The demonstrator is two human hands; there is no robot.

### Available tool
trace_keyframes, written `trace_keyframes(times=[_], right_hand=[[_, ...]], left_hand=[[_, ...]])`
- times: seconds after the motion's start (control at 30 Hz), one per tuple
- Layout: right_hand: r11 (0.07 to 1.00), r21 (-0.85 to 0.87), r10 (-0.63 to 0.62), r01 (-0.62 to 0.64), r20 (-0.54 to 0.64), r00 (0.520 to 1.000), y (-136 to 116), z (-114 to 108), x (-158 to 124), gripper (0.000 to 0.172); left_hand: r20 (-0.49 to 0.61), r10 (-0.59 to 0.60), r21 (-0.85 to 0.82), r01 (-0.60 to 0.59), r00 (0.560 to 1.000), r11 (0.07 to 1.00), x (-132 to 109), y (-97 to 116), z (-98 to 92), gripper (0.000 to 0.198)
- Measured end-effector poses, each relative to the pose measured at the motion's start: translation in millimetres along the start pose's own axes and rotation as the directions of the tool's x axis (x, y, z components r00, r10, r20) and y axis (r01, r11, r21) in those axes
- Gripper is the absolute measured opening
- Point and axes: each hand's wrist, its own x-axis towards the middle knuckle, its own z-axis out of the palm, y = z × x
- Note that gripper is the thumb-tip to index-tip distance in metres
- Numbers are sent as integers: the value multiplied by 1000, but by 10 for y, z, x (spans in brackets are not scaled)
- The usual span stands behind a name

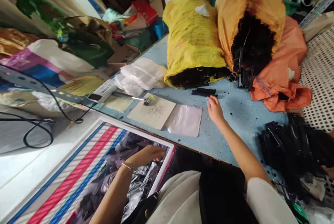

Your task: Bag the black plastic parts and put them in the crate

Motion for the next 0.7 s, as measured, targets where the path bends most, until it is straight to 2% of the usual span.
trace_keyframes(times=[0.07,0.1,0.17,0.2,0.27,0.33,0.4,0.47,0.53,0.63,0.7], right_hand=[[975,-222,-24,27,14,1000,85,-24,462,46],[952,-304,-20,34,46,999,112,-26,621,49],[915,-404,20,23,102,995,127,-12,745,50],[908,-418,59,-8,108,992,113,1,705,48],[922,-371,144,-107,74,987,42,23,433,43],[960,-224,181,-167,42,983,-77,11,-26,41],[997,-32,78,-77,49,996,-209,-75,-540,44],[988,153,-53,34,117,992,-304,-253,-955,40],[978,189,-93,85,34,995,-318,-494,-1174,39],[984,-29,-180,178,-145,973,-195,-822,-1156,49],[940,-191,-302,282,-88,949,-89,-931,-1028,53]], left_hand=[[92,187,-189,-167,978,968,43,333,48,34],[79,282,-303,-246,956,920,105,506,65,38],[-62,382,-475,-364,922,801,322,849,85,47],[-173,372,-517,-405,912,754,469,1011,90,50],[-410,285,-559,-486,866,672,796,1307,105,58],[-587,193,-562,-567,787,603,1083,1558,141,69],[-669,141,-546,-611,730,573,1246,1750,207,68],[-663,126,-557,-599,738,576,1256,1876,297,60],[-624,127,-577,-564,771,591,1143,1946,398,55],[-579,177,-566,-548,796,616,892,2020,553,59],[-526,228,-569,-539,819,621,759,2088,654,59]])
